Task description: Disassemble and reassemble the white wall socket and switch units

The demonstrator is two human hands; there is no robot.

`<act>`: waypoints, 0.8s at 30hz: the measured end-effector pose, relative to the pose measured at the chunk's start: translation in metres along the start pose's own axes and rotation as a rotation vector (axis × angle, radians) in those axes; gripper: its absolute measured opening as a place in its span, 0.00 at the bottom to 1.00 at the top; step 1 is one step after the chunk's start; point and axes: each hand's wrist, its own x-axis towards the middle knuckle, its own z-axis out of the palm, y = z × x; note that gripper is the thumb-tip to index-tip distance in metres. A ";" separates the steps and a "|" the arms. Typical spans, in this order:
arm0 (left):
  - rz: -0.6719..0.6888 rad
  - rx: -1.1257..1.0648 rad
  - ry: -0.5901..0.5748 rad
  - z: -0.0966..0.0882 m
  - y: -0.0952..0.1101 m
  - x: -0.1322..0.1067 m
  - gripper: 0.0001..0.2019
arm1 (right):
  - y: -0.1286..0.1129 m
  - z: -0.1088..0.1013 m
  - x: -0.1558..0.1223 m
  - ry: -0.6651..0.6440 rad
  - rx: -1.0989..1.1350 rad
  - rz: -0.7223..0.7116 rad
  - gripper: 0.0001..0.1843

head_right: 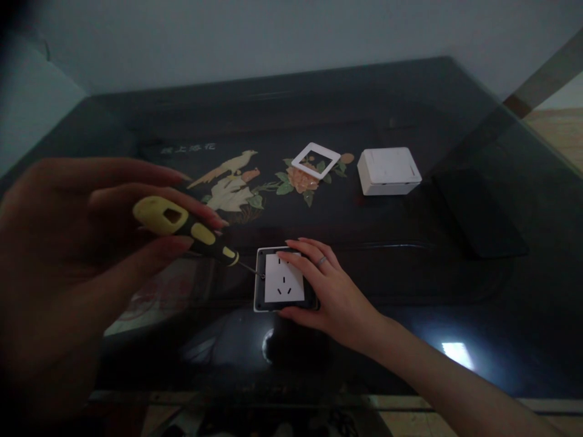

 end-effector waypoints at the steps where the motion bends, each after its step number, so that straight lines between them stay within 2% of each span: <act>1: -0.011 -0.012 -0.053 -0.003 0.002 -0.001 0.21 | 0.000 0.000 0.000 0.000 -0.002 0.001 0.38; 3: 0.008 0.013 -0.158 -0.008 0.004 -0.001 0.18 | -0.001 0.000 0.000 -0.001 -0.001 0.001 0.38; 5: 0.059 0.056 -0.188 -0.008 0.004 0.001 0.15 | -0.001 0.000 0.000 -0.003 0.000 0.002 0.38; 8: 0.129 0.151 -0.070 -0.002 -0.001 0.004 0.11 | 0.000 0.001 0.000 -0.001 -0.001 0.000 0.38; 10: 0.118 0.193 0.012 0.001 -0.003 0.004 0.10 | 0.001 0.001 0.000 0.004 0.001 -0.005 0.38; 11: 0.093 0.178 0.018 0.002 -0.002 0.003 0.11 | 0.001 0.001 0.000 0.004 0.003 -0.005 0.38; 15: -0.005 0.018 -0.127 -0.007 0.004 0.000 0.23 | 0.000 0.001 0.001 0.000 0.009 0.002 0.38; 18: 0.029 0.023 -0.227 -0.010 0.006 0.001 0.20 | 0.000 0.001 0.001 -0.002 0.015 0.002 0.39; 19: 0.058 0.043 -0.212 -0.009 0.004 0.002 0.18 | 0.000 0.001 0.001 -0.005 0.016 0.003 0.39; 21: 0.115 0.081 -0.104 -0.004 0.000 0.003 0.15 | 0.000 0.001 0.001 -0.008 0.016 0.006 0.39; 24: 0.160 0.054 0.068 0.004 -0.007 0.000 0.20 | 0.001 0.001 0.001 -0.010 0.016 0.010 0.39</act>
